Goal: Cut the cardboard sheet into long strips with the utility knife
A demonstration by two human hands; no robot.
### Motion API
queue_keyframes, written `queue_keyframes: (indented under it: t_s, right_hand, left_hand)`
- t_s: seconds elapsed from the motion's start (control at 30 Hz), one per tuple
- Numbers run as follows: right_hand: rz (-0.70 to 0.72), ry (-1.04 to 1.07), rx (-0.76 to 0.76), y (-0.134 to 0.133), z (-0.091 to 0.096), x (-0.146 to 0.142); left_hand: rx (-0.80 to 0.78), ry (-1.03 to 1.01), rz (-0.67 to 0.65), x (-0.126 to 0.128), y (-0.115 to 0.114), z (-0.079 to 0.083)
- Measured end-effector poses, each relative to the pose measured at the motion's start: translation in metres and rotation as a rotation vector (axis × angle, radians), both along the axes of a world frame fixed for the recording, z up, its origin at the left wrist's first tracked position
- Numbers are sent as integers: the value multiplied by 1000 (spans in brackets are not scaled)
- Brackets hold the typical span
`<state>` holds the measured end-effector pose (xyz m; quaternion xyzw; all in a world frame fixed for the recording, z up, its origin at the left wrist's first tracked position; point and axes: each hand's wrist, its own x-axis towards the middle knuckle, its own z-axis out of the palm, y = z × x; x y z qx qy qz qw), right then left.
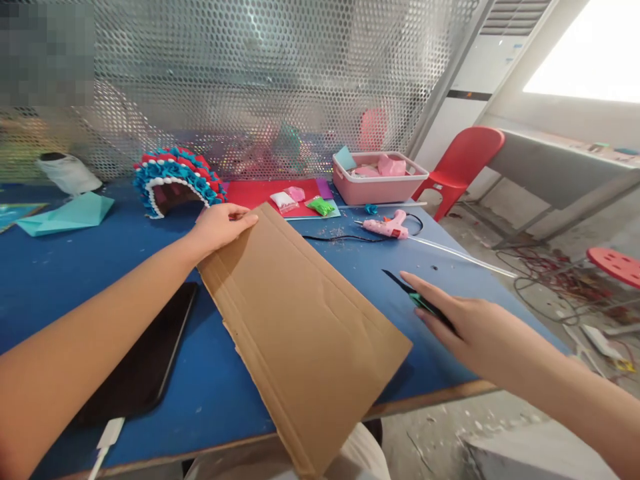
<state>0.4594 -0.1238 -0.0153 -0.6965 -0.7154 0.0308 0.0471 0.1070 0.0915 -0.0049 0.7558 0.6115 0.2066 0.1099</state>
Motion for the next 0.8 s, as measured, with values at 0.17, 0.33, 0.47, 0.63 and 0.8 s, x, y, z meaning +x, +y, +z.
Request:
queue_keyframes:
  t_s: [0.17, 0.33, 0.47, 0.63, 0.8]
  right_hand:
    - [86, -140, -49, 45, -27, -4]
    - [132, -76, 68, 56, -31, -1]
    - [165, 249, 147, 64, 0, -34]
    - [233, 805, -172, 80, 26, -90]
    - [327, 1123, -367, 94, 20, -113]
  left_hand:
    - [110, -111, -20, -17, 0, 53]
    - [218, -98, -66, -29, 3, 103]
    - [285, -38, -114, -27, 11, 139]
    - [375, 32, -180, -14, 22, 175]
    - [393, 58, -151, -14, 19, 192]
